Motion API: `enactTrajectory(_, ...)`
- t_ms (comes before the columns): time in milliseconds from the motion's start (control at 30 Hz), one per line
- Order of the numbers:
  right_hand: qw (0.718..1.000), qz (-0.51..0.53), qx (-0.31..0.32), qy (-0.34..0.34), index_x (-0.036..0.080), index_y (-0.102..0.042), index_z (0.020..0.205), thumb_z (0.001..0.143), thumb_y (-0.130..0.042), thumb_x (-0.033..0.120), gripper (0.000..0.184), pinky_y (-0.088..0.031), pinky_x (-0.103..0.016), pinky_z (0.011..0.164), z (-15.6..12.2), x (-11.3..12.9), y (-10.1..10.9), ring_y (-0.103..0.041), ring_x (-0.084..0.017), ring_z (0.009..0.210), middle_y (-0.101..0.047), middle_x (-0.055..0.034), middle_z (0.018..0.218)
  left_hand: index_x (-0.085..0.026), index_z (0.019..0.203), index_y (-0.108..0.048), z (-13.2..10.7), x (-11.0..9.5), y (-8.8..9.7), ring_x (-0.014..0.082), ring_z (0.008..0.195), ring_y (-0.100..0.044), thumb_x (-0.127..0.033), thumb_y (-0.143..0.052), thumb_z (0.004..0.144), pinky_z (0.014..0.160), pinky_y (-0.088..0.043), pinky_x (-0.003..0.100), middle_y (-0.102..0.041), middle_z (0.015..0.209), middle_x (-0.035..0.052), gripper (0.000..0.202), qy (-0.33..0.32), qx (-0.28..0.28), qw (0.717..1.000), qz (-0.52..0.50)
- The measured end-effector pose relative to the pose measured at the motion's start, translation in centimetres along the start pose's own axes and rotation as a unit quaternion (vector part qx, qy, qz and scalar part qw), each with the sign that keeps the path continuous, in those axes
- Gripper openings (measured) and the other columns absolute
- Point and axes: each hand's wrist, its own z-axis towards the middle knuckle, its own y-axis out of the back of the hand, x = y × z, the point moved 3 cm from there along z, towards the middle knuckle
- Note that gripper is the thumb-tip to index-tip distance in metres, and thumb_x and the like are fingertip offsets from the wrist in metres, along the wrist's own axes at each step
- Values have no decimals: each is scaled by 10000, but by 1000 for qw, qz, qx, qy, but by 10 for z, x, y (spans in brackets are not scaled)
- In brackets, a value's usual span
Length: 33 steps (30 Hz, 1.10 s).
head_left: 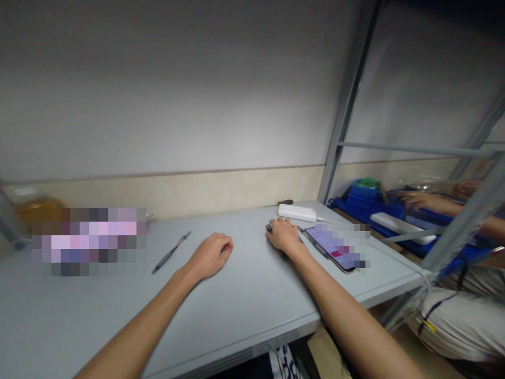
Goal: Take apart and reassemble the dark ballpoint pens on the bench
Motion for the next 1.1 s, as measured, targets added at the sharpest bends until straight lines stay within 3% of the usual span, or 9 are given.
enactTrajectory(133,1000,5,-20,0,161,-515,1150,780,-505,364,422,-315,-473,844,1,-1,-1,-393,-323,1101,-487,-163,1178,-188,801,-589,-1,1,6,210,849,-501,-173,-419,794,756,-382,332,-592,813,59,170,56,-10,995,78)
enactTrajectory(333,998,19,-49,30,169,-481,1198,786,-486,411,477,-280,-477,855,1,4,-1,-376,-325,1103,-471,-169,1177,-166,988,-555,-5,10,12,282,982,-438,-138,-393,778,726,-415,409,-529,1006,127,266,194,-14,955,225)
enactTrajectory(567,996,26,-50,73,204,-471,1207,788,-477,390,459,-259,-452,850,3,7,-7,-356,-310,1102,-455,-148,1182,-126,1060,-520,-11,26,16,331,999,-423,-50,-293,772,698,-424,512,-478,1060,183,374,321,17,913,252)
enactTrajectory(700,995,30,-47,88,206,-489,1188,786,-476,366,433,-252,-447,855,2,8,-9,-360,-302,1095,-462,-142,1180,-126,1093,-505,-14,34,21,335,1017,-421,-24,-212,799,695,-435,513,-458,1084,190,427,346,51,908,230)
enactTrajectory(833,993,41,-51,102,220,-492,1185,789,-483,357,419,-247,-426,861,1,11,-7,-357,-288,1095,-462,-131,1178,-136,1086,-508,-13,42,21,323,1030,-417,2,-278,758,696,-450,474,-453,1091,181,424,315,57,923,213)
enactTrajectory(967,988,64,-71,118,223,-510,1160,794,-491,339,384,-248,-408,859,-2,13,-1,-365,-272,1084,-469,-116,1159,-158,1031,-531,-4,39,8,204,1023,-450,76,-381,621,875,-402,356,-493,1057,98,495,136,17,988,73)
enactTrajectory(1100,971,102,-71,205,231,-523,1152,792,-522,310,369,-261,-358,848,-10,24,5,-397,-233,1054,-502,-90,1117,-186,978,-544,3,16,-1,158,877,-523,-18,-383,740,836,-428,315,-532,957,55,333,18,-40,996,-80)
